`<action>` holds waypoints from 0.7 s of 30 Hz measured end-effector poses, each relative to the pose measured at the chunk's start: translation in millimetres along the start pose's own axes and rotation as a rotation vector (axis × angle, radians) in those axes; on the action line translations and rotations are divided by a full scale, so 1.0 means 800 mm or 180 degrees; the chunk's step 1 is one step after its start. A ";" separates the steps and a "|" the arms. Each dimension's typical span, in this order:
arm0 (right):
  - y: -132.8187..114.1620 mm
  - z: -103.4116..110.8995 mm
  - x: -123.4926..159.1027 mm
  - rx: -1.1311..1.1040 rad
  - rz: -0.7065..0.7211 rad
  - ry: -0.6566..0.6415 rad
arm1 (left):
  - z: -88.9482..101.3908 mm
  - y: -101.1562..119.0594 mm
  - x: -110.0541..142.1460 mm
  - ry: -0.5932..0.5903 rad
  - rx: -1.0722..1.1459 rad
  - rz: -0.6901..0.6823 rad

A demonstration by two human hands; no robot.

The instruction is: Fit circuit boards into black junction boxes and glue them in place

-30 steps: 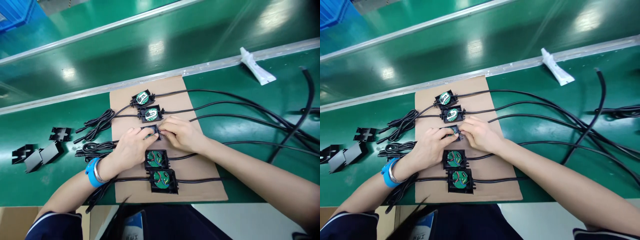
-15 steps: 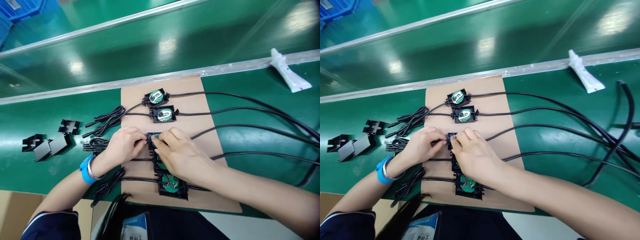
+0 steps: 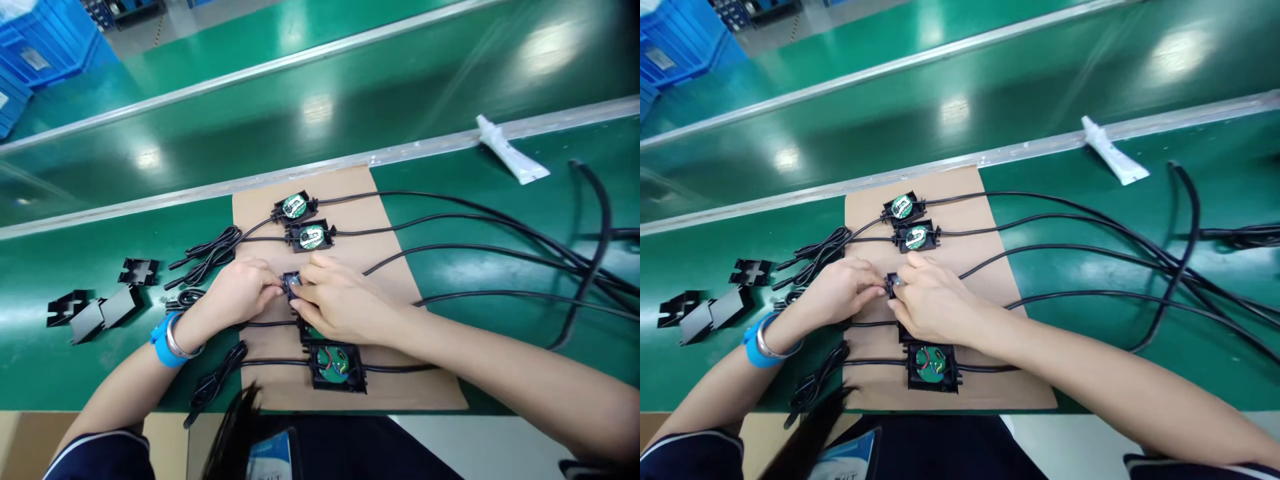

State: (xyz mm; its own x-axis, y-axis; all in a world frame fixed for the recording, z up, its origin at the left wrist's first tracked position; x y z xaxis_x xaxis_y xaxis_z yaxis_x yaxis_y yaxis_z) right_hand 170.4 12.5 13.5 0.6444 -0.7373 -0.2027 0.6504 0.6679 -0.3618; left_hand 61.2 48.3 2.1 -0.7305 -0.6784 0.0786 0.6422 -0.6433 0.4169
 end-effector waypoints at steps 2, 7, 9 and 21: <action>0.037 0.024 0.009 -0.0064 -0.0099 0.0361 | 0.014 -0.008 -0.019 0.0130 -0.0139 0.0005; 0.152 0.022 0.020 0.0260 -0.0594 0.0515 | 0.015 -0.038 -0.070 0.0291 -0.0671 0.0212; 0.166 0.012 0.022 0.0121 -0.0586 0.0476 | 0.008 -0.043 -0.074 0.0212 -0.0656 0.0212; 0.094 0.068 -0.007 0.0407 0.0003 0.0124 | 0.033 -0.021 -0.044 0.0720 -0.0246 -0.0215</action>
State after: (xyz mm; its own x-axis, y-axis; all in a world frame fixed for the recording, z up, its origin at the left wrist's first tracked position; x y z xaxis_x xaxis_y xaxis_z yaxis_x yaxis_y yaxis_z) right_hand 237.9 72.2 36.8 0.6306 -0.7384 -0.2391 0.6974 0.6743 -0.2430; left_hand 70.1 92.3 16.1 -0.7074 -0.6894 -0.1556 0.6157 -0.7093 0.3431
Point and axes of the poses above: each hand's wrist, its own x-axis away from the middle knuckle, its own z-axis out of the back of the hand, y = z × x, the point moved 8 cm from there along -x, towards the middle knuckle, and after that the axes turned 4 degrees about x, right-handed, at the moved point
